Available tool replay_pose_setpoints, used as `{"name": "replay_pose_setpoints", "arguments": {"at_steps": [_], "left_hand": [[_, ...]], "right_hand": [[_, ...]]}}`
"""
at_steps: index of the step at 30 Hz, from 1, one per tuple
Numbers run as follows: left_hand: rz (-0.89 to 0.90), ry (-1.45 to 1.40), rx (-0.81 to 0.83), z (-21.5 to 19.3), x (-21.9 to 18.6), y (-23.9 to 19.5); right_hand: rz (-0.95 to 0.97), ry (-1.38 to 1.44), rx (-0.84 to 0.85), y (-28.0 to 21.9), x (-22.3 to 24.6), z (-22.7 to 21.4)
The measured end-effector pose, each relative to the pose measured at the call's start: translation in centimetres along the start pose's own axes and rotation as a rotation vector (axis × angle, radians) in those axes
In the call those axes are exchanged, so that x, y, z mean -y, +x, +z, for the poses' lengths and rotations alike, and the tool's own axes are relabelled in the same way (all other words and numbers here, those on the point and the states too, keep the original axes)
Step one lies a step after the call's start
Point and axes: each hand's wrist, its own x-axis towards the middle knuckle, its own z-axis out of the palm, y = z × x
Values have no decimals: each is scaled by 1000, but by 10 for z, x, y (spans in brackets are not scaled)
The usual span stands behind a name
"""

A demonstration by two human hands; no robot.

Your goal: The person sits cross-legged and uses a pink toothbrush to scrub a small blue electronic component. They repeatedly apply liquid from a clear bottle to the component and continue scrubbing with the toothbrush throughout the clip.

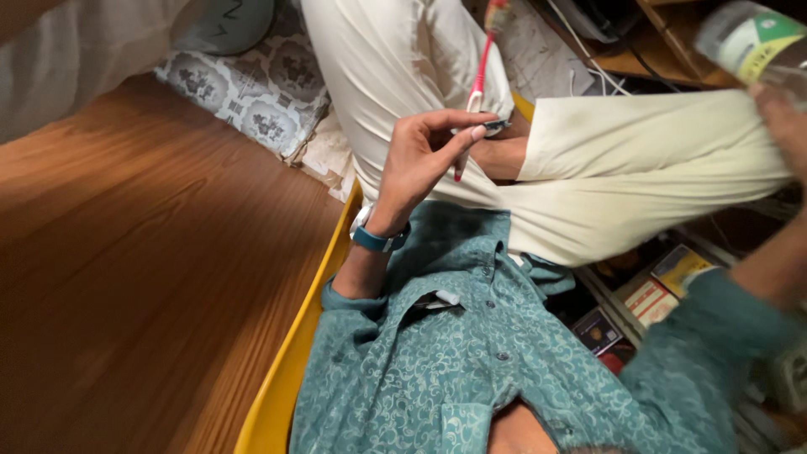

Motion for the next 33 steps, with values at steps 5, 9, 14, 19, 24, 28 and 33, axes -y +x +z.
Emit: {"name": "replay_pose_setpoints", "arguments": {"at_steps": [5, 9, 14, 19, 24, 28, 33], "left_hand": [[84, 268, -43, 3, -14, -7], [231, 286, -43, 6, -20, -8], [98, 219, -12, 8, -20, -14], [220, 207, -20, 6, -20, -13], [220, 228, 7, 8, -19, -15], [226, 187, 29, 9, -21, -16], [232, 214, 16, 11, -26, -18]], "right_hand": [[-298, 530, -406, -72, 74, -3], [-630, 1416, -658, -57, 169, 7], [-822, 1361, -475, -78, 255, -3], [-832, 662, -398, -84, 296, -8], [-930, 469, -485, -82, 314, -16], [-848, 696, -320, -87, 316, -10], [-913, 638, -409, -86, 320, -7]]}}
